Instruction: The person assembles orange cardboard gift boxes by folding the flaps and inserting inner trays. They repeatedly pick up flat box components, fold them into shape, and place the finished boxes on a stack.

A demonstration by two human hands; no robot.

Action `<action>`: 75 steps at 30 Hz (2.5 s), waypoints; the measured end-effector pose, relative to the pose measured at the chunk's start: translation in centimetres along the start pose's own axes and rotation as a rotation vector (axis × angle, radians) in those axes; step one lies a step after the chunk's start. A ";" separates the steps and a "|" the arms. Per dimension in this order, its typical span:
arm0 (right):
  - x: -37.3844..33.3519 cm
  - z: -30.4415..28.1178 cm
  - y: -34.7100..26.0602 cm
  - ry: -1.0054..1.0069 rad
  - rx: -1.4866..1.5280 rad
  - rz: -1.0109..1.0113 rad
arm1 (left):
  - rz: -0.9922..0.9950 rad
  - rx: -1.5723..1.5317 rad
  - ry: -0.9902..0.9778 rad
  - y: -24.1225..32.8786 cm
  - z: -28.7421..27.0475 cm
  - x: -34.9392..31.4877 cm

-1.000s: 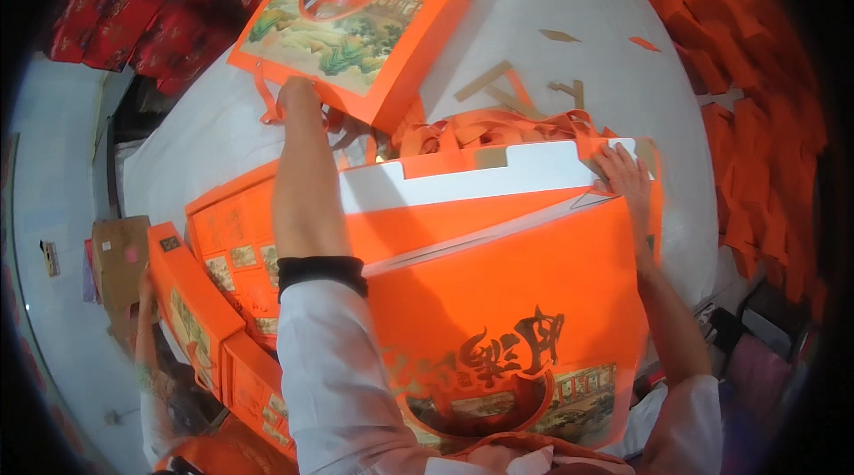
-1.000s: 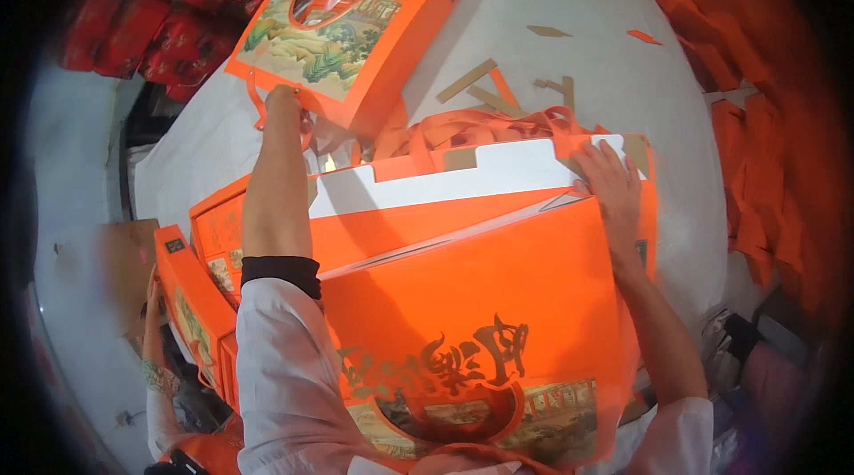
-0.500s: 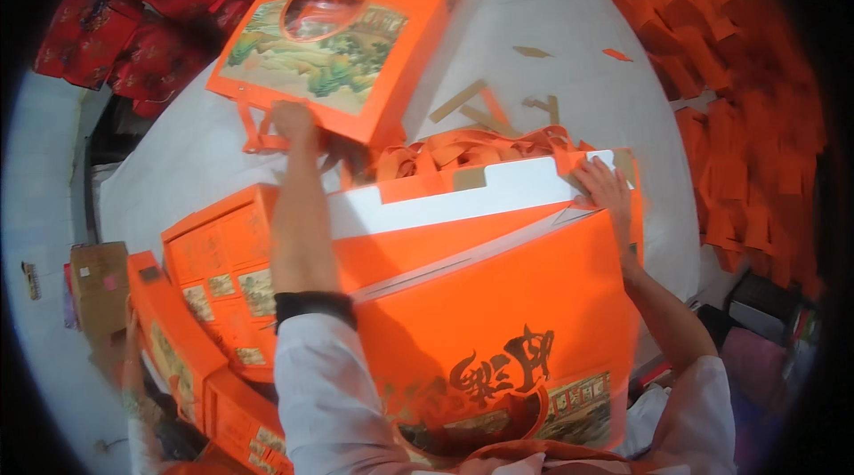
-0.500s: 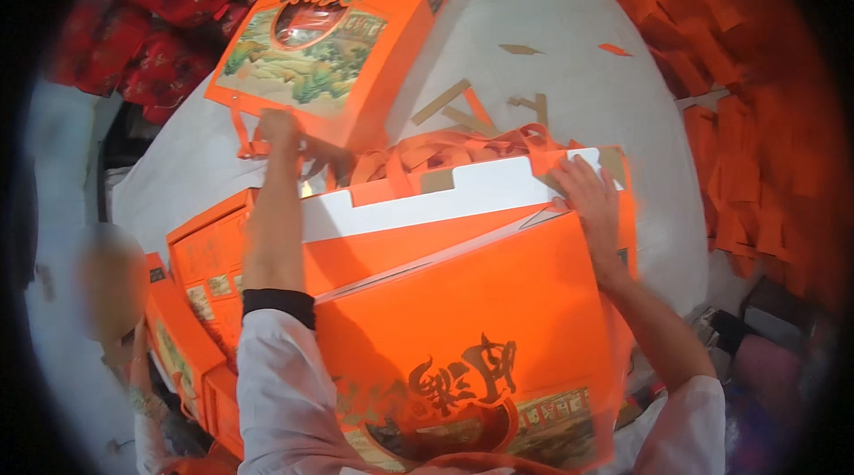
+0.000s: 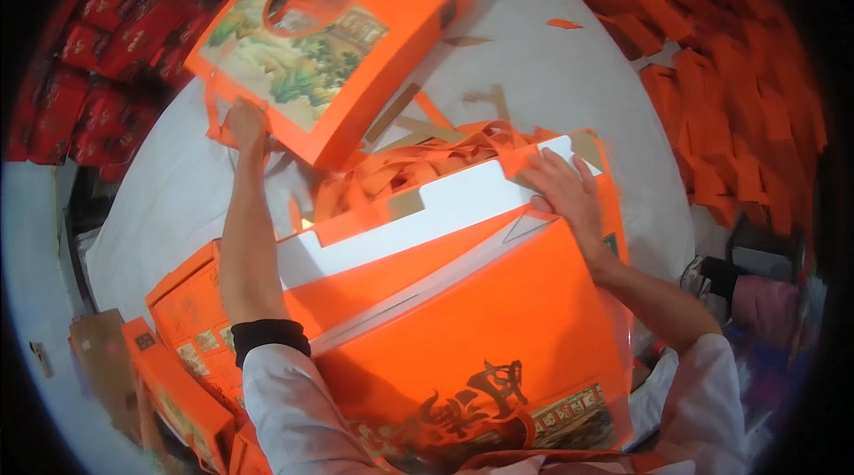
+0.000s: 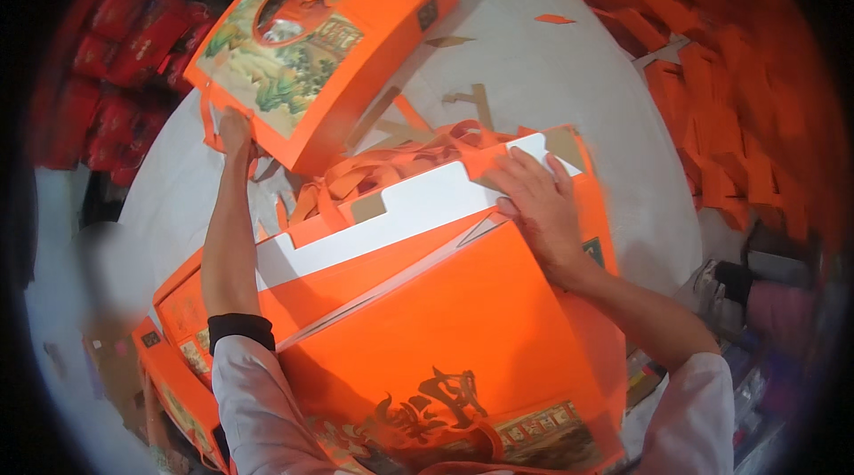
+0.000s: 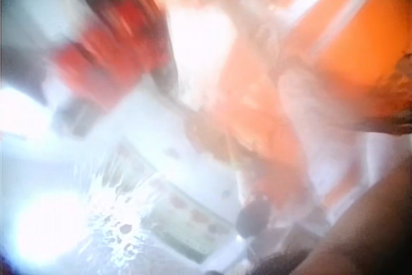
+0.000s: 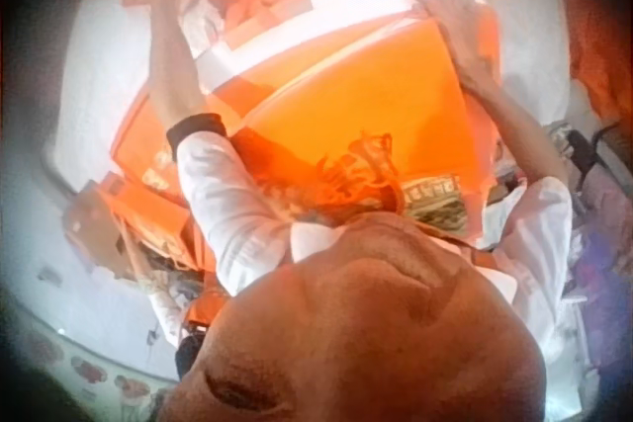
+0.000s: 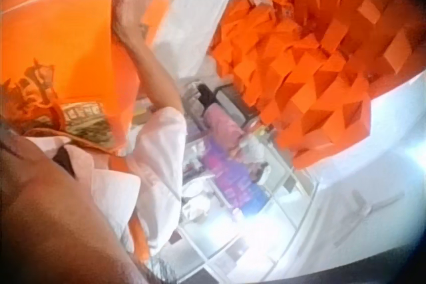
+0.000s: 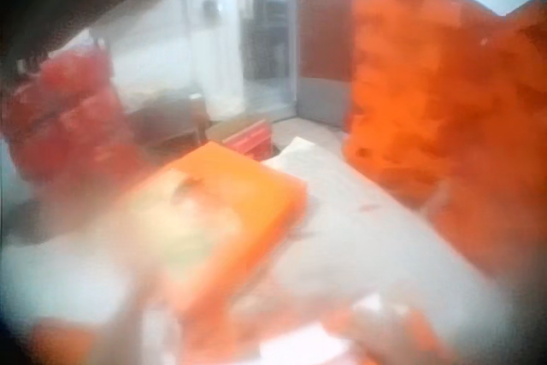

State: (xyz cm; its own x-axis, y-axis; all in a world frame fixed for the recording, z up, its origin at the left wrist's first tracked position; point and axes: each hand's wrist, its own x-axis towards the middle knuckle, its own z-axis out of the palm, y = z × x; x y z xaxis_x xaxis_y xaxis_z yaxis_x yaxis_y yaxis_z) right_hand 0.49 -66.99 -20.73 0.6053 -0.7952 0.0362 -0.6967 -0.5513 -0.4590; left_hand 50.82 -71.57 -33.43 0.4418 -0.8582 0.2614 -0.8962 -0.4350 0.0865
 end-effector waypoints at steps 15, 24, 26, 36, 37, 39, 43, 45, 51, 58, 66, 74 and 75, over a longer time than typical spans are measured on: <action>-0.5 -0.9 -0.1 0.122 0.103 -0.071 | -0.144 -0.431 -0.108 19.7 3.7 6.0; -0.6 0.2 0.0 0.205 0.058 -0.123 | 0.360 -0.163 -0.002 18.3 -8.5 1.7; -0.6 0.0 0.4 0.247 0.082 -0.143 | 0.506 -0.460 0.059 16.3 -17.0 -1.5; -3.9 -3.6 0.5 -0.116 1.224 0.266 | -0.830 -0.977 -0.214 4.4 -37.4 -50.5; -7.1 -3.5 1.1 -0.216 1.262 0.196 | -0.883 -1.048 -0.243 4.8 -37.4 -53.6; -13.9 -4.4 0.8 -0.381 1.361 0.163 | -1.004 -1.189 -0.279 7.4 -37.9 -58.7; -31.1 -8.3 -1.3 -0.453 1.311 0.381 | -1.161 -1.323 -0.358 10.4 -39.9 -69.4; -33.2 -9.7 -2.7 -0.403 1.256 0.461 | -1.276 -1.676 -0.290 13.5 -42.8 -66.1; -34.0 -13.7 -1.6 -0.457 1.399 0.506 | -1.214 -1.636 -0.307 16.0 -44.9 -69.7; -37.2 -19.7 2.3 -0.231 1.790 0.337 | -1.120 -1.855 -0.464 26.1 -51.9 -75.7; -45.7 -20.8 2.9 0.052 1.821 0.530 | -1.130 -1.765 -0.507 30.0 -50.4 -83.7; -68.1 -13.3 2.0 0.214 1.705 0.888 | -0.843 -1.712 -0.524 23.9 -47.8 -99.0; -69.9 -14.0 -0.4 0.265 1.698 0.956 | -0.813 -1.691 -0.576 22.0 -47.8 -99.3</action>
State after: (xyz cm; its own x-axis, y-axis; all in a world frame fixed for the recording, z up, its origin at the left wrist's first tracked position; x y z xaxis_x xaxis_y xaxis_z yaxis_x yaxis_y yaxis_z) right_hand -46.94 -14.72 -10.68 0.1430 -0.7356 -0.6622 0.4190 0.6512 -0.6328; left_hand -14.66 17.08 -11.55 0.3446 -0.7460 -0.5698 0.5344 -0.3432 0.7725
